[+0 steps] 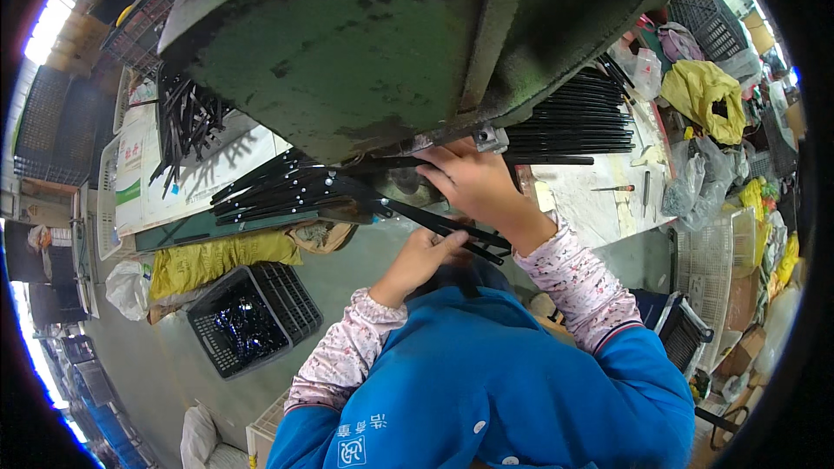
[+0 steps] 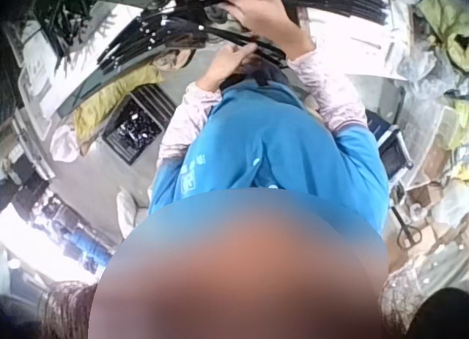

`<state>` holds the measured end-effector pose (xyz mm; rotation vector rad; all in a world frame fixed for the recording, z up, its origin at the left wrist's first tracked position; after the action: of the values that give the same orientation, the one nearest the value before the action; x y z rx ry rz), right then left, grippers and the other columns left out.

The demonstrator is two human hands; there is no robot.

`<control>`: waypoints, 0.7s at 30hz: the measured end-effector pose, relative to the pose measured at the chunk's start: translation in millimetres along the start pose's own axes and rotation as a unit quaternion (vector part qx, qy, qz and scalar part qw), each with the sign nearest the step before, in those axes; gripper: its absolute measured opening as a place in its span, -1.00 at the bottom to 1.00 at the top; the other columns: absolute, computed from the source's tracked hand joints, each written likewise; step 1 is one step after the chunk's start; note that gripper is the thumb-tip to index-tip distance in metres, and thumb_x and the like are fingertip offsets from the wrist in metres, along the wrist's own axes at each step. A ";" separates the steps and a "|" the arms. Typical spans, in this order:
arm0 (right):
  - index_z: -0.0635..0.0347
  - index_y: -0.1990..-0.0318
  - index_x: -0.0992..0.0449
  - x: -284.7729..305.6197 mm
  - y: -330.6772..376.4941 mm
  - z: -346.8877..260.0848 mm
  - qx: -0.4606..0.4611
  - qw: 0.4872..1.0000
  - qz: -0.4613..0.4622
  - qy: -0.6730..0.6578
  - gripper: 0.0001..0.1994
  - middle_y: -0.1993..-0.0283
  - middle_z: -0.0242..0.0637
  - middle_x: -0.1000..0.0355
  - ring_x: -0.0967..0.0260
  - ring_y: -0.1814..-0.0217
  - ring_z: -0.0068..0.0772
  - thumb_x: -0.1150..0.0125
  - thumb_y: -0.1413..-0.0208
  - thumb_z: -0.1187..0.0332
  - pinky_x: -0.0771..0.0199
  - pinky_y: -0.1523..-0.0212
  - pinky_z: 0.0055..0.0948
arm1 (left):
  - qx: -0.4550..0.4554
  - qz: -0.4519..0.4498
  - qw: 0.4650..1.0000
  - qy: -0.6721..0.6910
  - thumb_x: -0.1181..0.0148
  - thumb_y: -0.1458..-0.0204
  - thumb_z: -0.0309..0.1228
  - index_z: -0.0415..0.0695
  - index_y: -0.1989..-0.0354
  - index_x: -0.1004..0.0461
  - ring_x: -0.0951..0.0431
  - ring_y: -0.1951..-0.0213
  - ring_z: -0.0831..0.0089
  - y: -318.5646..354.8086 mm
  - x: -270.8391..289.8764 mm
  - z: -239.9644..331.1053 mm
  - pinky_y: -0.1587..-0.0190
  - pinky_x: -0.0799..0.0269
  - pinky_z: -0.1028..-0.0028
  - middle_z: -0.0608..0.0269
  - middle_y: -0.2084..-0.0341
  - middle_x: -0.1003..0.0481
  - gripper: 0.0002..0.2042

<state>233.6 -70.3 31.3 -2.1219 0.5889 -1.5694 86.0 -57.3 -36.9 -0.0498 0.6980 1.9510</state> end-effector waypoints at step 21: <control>0.07 0.35 -0.60 7.0 3.5 2.1 -0.059 0.996 0.023 -0.063 -0.80 0.42 -0.38 -0.49 -0.48 0.42 -0.32 -0.34 0.13 0.22 -0.44 0.38 -0.41 | -0.138 0.096 0.944 0.285 0.02 -0.27 -0.31 -0.32 0.17 -0.39 -0.52 0.42 0.50 -43.5 -43.2 11.3 0.31 -0.47 0.49 0.29 0.46 -0.48 -0.74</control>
<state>237.2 -76.9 34.2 -2.2580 0.6984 -1.3955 146.1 -73.2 -32.9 -0.7698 0.8128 2.2301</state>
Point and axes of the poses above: each hand's wrist, its own y-axis away from the middle knuckle, its own x-axis out of the back of the hand, z = x × y, the point moved 2 cm from there along -y, towards the middle knuckle
